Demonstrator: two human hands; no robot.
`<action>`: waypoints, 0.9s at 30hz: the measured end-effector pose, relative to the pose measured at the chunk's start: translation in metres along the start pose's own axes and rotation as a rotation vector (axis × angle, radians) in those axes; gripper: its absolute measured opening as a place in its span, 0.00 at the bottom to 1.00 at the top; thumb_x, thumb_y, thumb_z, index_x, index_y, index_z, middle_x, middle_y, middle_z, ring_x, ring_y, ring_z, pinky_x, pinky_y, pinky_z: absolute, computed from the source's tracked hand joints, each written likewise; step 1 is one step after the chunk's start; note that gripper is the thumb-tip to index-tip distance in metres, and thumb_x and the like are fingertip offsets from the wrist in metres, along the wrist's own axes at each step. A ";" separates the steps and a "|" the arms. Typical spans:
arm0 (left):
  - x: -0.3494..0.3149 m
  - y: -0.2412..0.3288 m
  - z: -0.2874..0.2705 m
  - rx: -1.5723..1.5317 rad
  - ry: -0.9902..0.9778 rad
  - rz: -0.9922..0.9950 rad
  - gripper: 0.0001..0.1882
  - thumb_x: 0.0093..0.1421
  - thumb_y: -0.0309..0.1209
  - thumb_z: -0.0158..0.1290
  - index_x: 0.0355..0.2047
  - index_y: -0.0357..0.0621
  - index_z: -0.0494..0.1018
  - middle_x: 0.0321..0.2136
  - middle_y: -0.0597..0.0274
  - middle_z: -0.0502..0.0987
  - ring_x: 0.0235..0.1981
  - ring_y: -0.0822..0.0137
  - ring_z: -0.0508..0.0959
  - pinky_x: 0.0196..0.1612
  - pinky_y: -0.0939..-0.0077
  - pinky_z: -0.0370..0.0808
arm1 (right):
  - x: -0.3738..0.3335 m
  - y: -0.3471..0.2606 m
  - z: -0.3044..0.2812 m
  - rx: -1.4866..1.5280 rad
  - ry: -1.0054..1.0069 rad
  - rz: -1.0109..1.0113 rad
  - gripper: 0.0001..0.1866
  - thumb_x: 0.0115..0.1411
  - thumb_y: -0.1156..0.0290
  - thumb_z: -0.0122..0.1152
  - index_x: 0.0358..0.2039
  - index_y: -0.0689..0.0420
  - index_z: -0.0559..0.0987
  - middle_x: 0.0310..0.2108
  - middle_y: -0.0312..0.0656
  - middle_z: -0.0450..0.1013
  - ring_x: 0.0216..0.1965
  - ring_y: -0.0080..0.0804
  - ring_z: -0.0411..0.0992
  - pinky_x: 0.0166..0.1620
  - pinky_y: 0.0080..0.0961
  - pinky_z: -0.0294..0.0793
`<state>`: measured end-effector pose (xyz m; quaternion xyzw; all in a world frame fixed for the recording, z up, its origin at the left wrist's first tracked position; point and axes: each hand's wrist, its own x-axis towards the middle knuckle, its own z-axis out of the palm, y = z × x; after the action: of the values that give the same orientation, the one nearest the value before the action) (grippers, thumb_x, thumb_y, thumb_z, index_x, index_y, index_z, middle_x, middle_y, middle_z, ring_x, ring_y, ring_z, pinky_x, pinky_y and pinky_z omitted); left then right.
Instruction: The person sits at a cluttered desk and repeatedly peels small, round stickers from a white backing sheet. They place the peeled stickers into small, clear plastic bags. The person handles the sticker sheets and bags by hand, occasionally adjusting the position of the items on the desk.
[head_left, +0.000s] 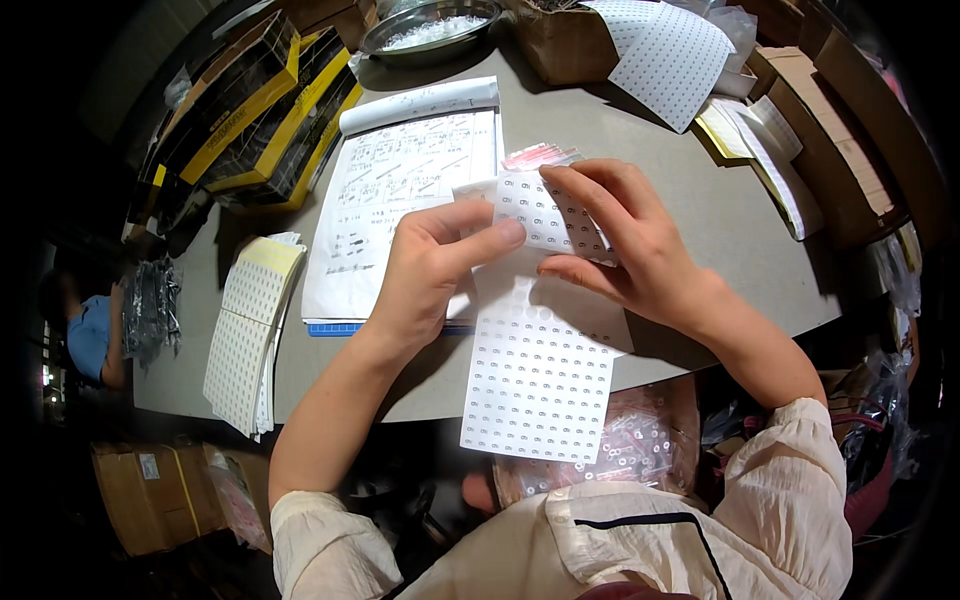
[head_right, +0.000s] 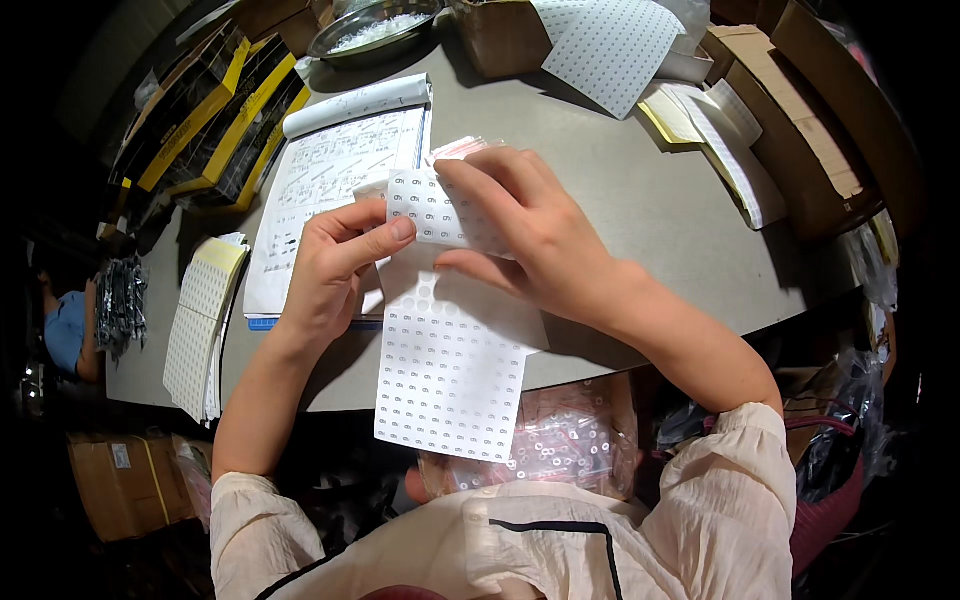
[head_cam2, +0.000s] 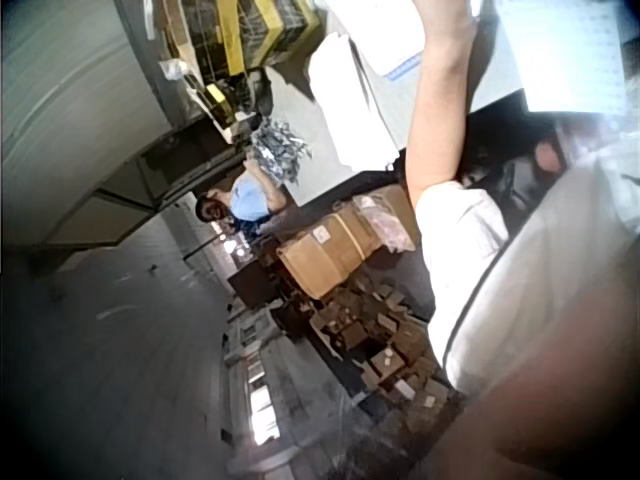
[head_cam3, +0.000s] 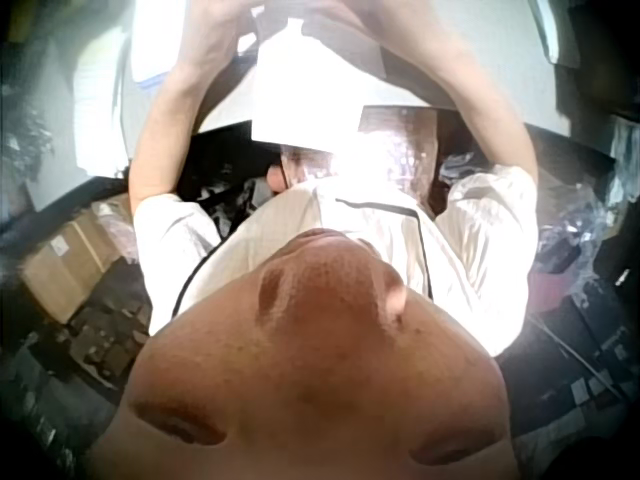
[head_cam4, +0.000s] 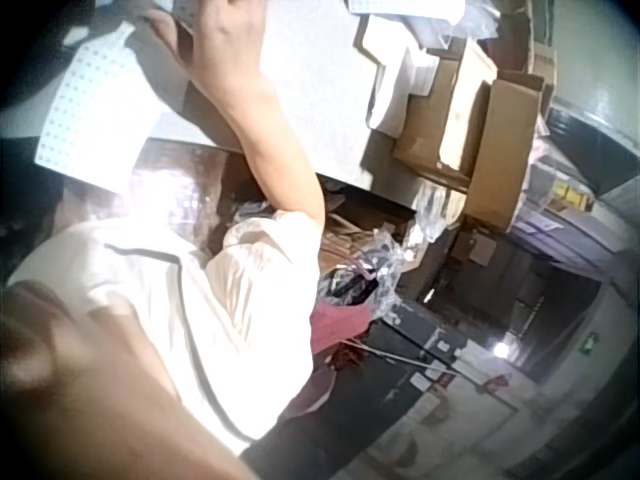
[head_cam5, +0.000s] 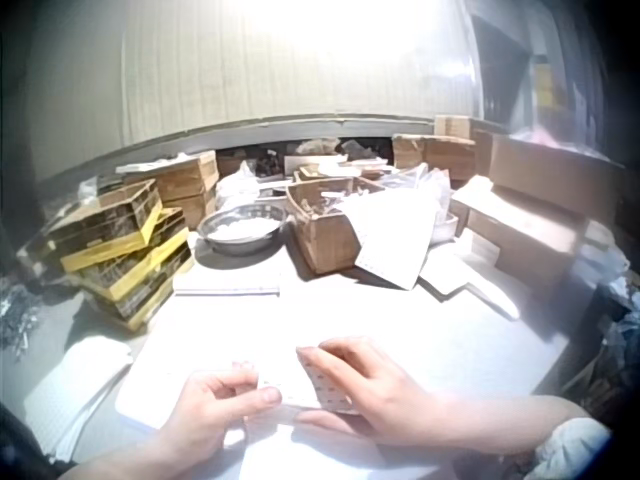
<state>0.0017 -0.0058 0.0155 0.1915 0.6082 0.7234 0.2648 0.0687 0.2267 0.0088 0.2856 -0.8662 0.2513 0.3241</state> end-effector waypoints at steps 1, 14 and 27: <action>0.000 0.000 0.000 -0.027 0.004 -0.008 0.13 0.60 0.28 0.65 0.43 0.34 0.82 0.37 0.58 0.84 0.38 0.72 0.81 0.47 0.78 0.75 | 0.000 0.000 0.000 0.016 -0.004 0.010 0.39 0.52 0.63 0.78 0.62 0.62 0.71 0.52 0.52 0.71 0.52 0.51 0.72 0.53 0.40 0.75; 0.000 -0.003 0.002 0.005 0.029 0.001 0.13 0.61 0.30 0.64 0.43 0.34 0.83 0.36 0.60 0.84 0.36 0.74 0.80 0.42 0.81 0.75 | 0.001 0.003 0.000 0.025 0.011 -0.041 0.38 0.54 0.65 0.77 0.62 0.64 0.72 0.49 0.51 0.76 0.45 0.43 0.76 0.47 0.33 0.79; -0.003 -0.004 0.009 0.037 0.046 0.082 0.11 0.62 0.31 0.62 0.39 0.35 0.84 0.33 0.64 0.83 0.33 0.78 0.78 0.38 0.84 0.72 | 0.001 -0.001 0.000 0.049 0.088 -0.004 0.39 0.52 0.65 0.78 0.62 0.63 0.70 0.49 0.52 0.75 0.45 0.48 0.75 0.48 0.38 0.78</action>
<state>0.0099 0.0003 0.0135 0.2046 0.6189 0.7265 0.2174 0.0688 0.2258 0.0094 0.2837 -0.8441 0.2840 0.3555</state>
